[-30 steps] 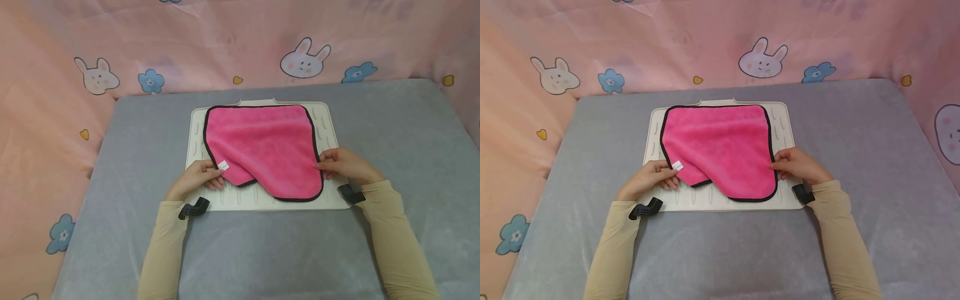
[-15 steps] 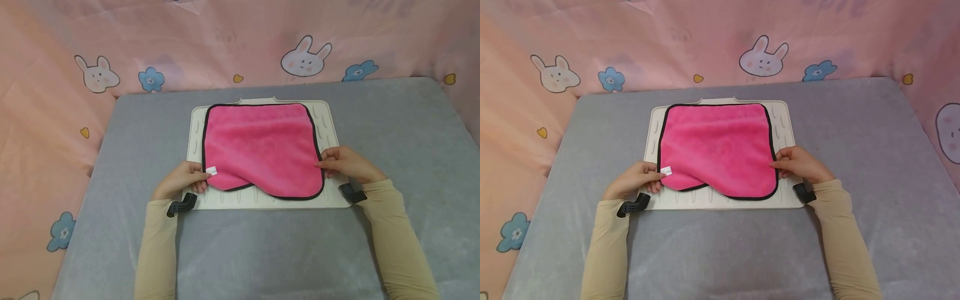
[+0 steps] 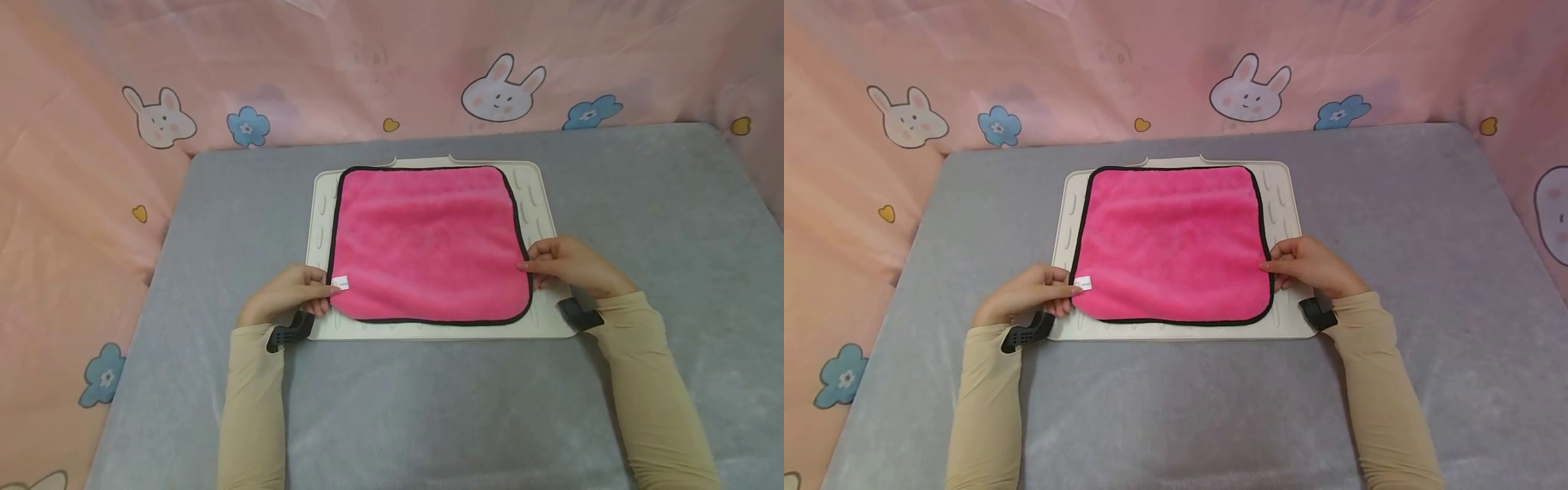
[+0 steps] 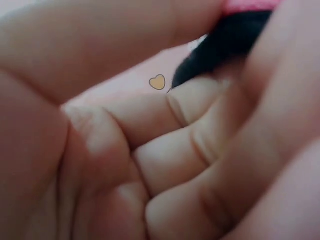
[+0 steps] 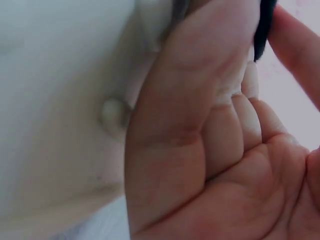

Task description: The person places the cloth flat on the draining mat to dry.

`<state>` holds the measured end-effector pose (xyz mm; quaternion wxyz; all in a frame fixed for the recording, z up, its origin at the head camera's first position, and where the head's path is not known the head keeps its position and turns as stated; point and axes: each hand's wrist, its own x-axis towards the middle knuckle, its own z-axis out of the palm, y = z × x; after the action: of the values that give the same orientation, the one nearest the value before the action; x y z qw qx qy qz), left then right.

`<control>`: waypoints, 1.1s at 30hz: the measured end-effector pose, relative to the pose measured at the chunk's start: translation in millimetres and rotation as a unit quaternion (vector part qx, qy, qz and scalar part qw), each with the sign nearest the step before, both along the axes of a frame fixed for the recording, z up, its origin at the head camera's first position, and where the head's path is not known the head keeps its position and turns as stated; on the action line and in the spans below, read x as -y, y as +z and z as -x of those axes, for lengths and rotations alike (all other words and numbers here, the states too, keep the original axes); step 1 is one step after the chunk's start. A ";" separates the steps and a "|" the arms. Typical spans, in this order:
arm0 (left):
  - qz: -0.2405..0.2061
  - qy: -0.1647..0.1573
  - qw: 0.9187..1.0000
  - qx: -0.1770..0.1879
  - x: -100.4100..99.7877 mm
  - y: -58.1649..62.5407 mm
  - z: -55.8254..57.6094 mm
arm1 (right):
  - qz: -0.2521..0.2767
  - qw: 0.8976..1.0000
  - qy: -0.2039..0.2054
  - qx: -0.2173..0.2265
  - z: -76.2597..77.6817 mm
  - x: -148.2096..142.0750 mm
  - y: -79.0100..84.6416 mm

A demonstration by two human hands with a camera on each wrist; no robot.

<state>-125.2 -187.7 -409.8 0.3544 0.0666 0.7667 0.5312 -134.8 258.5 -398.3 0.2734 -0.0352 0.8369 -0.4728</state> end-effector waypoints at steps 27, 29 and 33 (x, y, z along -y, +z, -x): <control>-0.040 -0.076 0.995 0.041 -3.0 2.0 -3.1 | 0.003 0.999 0.032 0.008 -3.0 -8.8 6.7; -0.044 -0.078 0.995 0.041 -3.1 2.2 -3.1 | -0.006 0.999 0.042 0.015 -3.1 -8.2 6.6; -0.041 -0.082 0.996 0.025 -2.4 1.8 -3.1 | -0.007 0.999 0.048 0.020 -3.3 -7.7 6.4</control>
<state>-122.1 -185.3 -408.0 0.4126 0.1303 0.7274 0.5326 -131.5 266.1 -391.8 0.3130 -0.0638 0.8318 -0.4539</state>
